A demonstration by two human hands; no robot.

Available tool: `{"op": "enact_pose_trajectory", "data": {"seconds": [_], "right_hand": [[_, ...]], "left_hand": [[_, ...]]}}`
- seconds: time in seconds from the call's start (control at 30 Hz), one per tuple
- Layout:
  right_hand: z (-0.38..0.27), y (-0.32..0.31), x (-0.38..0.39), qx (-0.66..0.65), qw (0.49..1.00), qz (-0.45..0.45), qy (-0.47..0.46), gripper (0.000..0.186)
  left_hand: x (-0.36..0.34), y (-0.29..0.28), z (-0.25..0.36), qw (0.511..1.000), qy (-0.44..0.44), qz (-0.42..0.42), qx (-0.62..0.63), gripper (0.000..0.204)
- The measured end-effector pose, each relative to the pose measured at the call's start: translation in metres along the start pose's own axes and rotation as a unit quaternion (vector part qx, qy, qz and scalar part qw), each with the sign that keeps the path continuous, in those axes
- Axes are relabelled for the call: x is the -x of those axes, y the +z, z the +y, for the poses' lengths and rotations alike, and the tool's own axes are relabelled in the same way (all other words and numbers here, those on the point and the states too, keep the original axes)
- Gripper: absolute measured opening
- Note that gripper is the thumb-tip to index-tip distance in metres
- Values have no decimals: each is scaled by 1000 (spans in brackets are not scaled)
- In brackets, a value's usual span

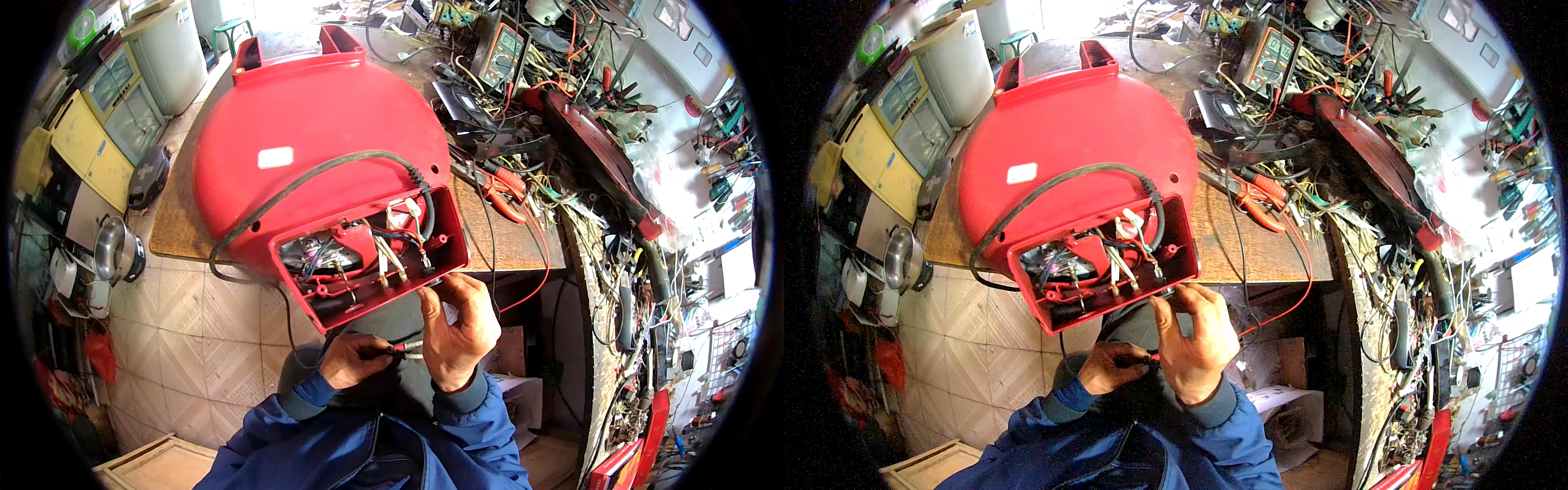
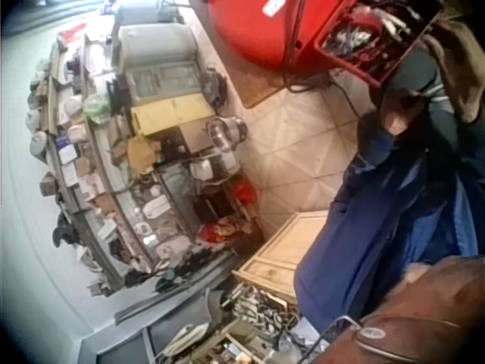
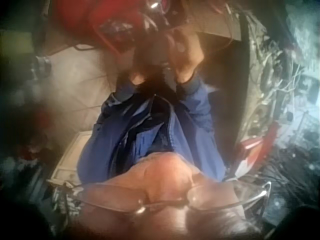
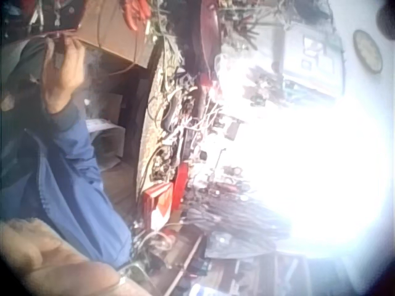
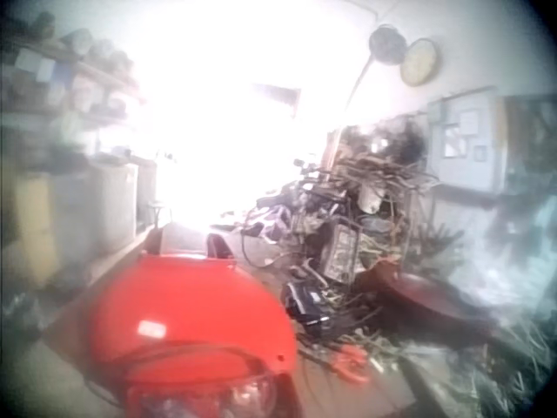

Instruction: The person repairs a red electric appliance by manipulating internal wires and components. They use a screwdriver to adjust connections inside the open casing and a multimeter to test electrical continuity. Finally, they place a glass lid onto the appliance base.

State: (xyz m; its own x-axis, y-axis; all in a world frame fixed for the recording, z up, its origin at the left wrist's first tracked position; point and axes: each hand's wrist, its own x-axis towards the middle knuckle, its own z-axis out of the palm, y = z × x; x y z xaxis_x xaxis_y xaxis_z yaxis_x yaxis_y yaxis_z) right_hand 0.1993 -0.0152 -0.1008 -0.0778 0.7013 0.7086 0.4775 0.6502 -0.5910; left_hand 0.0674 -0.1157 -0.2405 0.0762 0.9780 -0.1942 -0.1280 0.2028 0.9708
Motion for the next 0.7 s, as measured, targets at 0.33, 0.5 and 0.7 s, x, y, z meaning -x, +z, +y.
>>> {"op": "enact_pose_trajectory", "data": {"seconds": [0.33,0.5,0.7], "right_hand": [[-20,-11,-8,79,990,-93,68,16],[-17,-17,-14,43,987,-126,85,23],[-15,-19,-20,33,988,-141,54,24]], "left_hand": [[-5,-1,-19,994,63,15,-83,24],[-5,-3,-20,994,48,-2,-97,24],[-5,-5,-23,996,46,-6,-81,24]]}}
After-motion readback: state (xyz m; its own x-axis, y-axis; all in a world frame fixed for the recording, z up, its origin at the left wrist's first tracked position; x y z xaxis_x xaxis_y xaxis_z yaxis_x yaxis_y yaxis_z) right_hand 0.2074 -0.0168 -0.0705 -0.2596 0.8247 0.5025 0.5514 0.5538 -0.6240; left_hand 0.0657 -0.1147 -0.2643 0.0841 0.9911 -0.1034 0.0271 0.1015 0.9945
